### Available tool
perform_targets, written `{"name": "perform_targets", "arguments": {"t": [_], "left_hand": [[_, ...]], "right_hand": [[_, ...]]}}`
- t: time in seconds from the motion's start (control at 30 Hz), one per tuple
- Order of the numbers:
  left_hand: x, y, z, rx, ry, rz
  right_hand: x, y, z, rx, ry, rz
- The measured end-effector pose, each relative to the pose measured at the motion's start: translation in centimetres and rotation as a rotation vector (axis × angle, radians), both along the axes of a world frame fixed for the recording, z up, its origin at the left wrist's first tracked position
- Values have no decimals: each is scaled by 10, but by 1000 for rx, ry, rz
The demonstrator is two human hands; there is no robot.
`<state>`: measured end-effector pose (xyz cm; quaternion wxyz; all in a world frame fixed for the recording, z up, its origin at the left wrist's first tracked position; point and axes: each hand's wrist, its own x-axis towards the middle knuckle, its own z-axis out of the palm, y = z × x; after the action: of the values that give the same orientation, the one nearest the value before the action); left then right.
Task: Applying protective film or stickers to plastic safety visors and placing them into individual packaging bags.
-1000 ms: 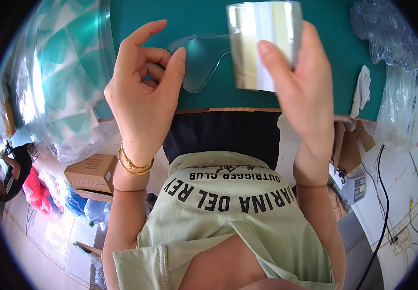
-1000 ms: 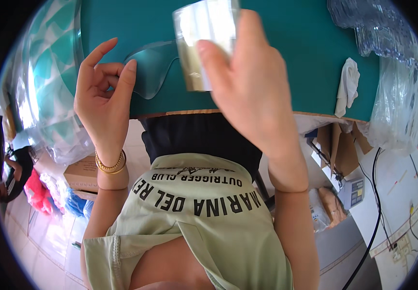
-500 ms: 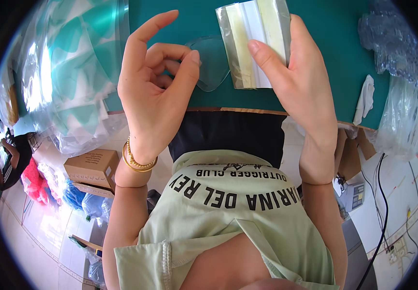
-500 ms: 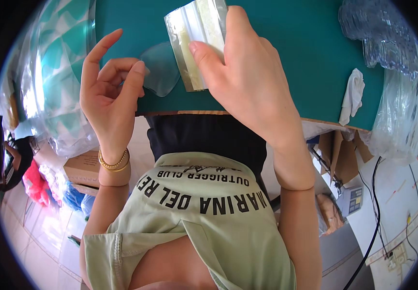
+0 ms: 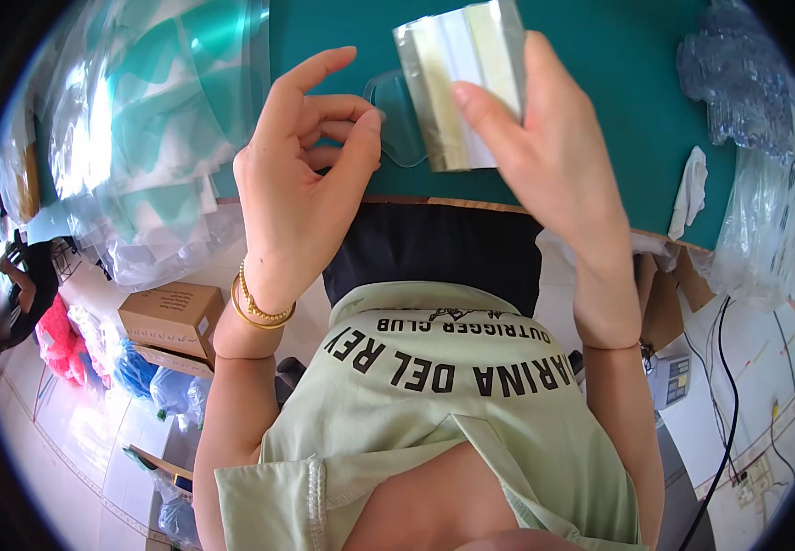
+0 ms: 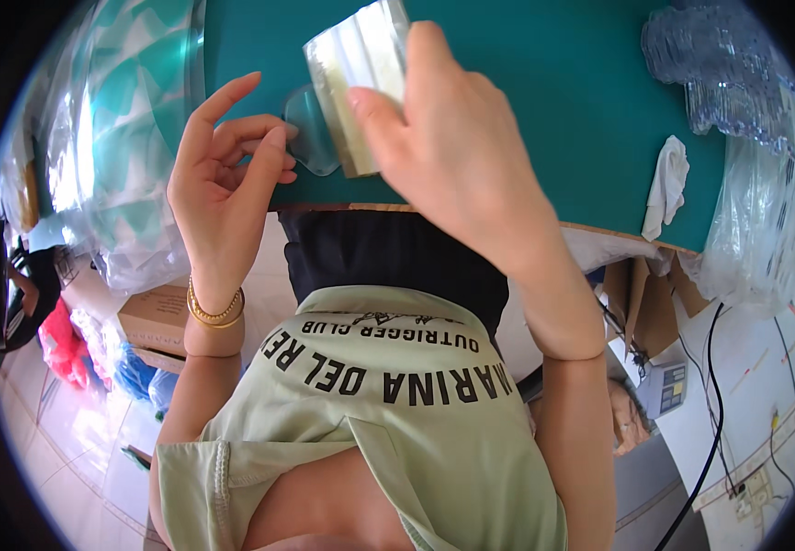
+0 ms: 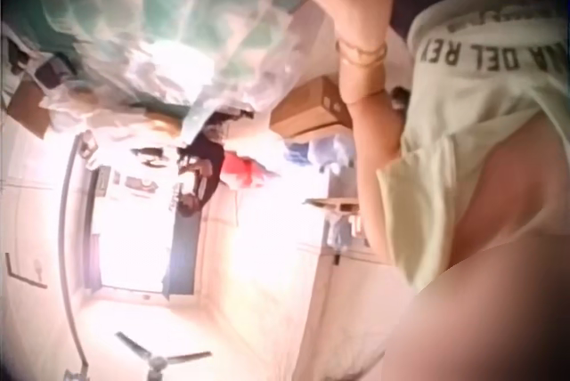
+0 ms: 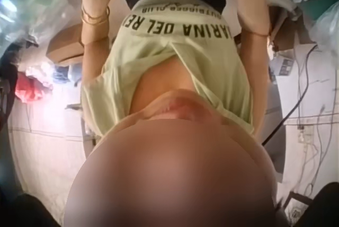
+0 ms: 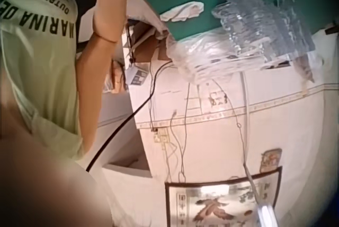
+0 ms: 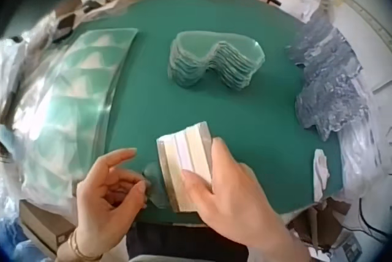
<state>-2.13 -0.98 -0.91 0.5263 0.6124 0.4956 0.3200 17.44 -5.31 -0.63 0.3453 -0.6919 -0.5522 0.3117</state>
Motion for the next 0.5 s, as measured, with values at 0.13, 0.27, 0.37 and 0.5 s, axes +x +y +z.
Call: {"name": "perform_targets", "arguments": {"t": [0.13, 0.27, 0.37, 0.5], "left_hand": [[-14, 3, 4, 59, 71, -31], [-27, 24, 39, 168, 241, -103], [-17, 37, 60, 341, 395, -352], [13, 46, 50, 721, 388, -699]], "right_hand": [[-29, 1, 11, -191, -88, 67], [-11, 0, 8, -65, -101, 34], [43, -6, 20, 59, 101, -236], [88, -28, 39, -129, -282, -352]]}}
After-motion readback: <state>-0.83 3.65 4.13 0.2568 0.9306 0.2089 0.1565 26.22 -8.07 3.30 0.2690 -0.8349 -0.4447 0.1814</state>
